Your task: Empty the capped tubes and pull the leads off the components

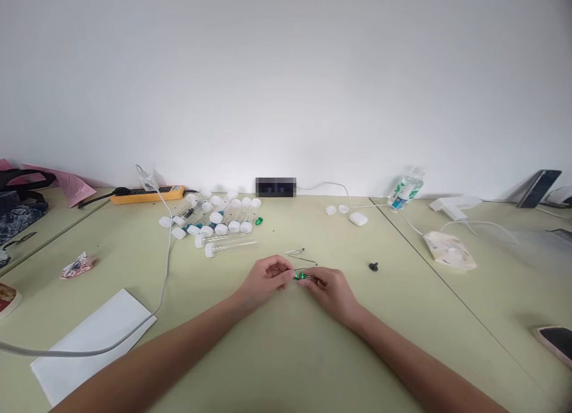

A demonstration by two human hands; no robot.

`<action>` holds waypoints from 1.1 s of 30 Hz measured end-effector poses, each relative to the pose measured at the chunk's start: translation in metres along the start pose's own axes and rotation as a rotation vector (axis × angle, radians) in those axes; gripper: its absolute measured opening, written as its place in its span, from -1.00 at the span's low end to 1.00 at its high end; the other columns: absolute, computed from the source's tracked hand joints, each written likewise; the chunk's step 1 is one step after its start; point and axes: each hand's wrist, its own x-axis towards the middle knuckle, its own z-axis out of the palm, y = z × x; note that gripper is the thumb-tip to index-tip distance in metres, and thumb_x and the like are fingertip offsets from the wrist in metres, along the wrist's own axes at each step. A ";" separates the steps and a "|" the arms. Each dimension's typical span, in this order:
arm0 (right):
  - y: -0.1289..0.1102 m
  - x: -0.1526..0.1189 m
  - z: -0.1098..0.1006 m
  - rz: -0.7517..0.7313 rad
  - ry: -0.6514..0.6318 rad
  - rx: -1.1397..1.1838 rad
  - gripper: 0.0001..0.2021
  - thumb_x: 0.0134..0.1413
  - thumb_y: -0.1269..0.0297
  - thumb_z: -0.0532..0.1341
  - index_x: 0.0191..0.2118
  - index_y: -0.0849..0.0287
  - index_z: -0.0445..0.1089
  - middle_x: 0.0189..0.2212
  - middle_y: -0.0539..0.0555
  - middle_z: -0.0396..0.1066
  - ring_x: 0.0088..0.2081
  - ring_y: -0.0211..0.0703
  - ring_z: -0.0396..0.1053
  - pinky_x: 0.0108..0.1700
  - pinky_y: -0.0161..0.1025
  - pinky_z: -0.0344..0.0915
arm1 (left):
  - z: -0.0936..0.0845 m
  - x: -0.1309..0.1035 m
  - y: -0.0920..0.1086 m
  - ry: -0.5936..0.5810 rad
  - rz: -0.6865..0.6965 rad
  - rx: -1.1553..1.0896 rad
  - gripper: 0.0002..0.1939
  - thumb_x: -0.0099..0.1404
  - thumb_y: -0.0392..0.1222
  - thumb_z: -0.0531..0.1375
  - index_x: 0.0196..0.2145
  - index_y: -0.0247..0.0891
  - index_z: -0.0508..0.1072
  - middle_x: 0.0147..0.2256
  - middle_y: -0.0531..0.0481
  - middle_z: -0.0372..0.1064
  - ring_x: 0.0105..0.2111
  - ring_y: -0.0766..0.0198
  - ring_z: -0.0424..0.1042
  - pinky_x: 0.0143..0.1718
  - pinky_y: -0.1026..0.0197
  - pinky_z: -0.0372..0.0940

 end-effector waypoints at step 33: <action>-0.002 -0.001 0.000 -0.034 0.019 -0.001 -0.71 0.12 0.12 0.06 -0.31 0.17 0.44 -0.56 0.01 0.38 -0.56 -0.31 0.17 -0.48 -0.36 0.13 | 0.000 -0.001 0.001 -0.031 -0.037 -0.004 -0.73 0.14 0.00 0.16 -0.40 -0.29 0.33 -0.53 0.07 0.27 -0.56 0.41 0.24 -0.48 0.30 0.16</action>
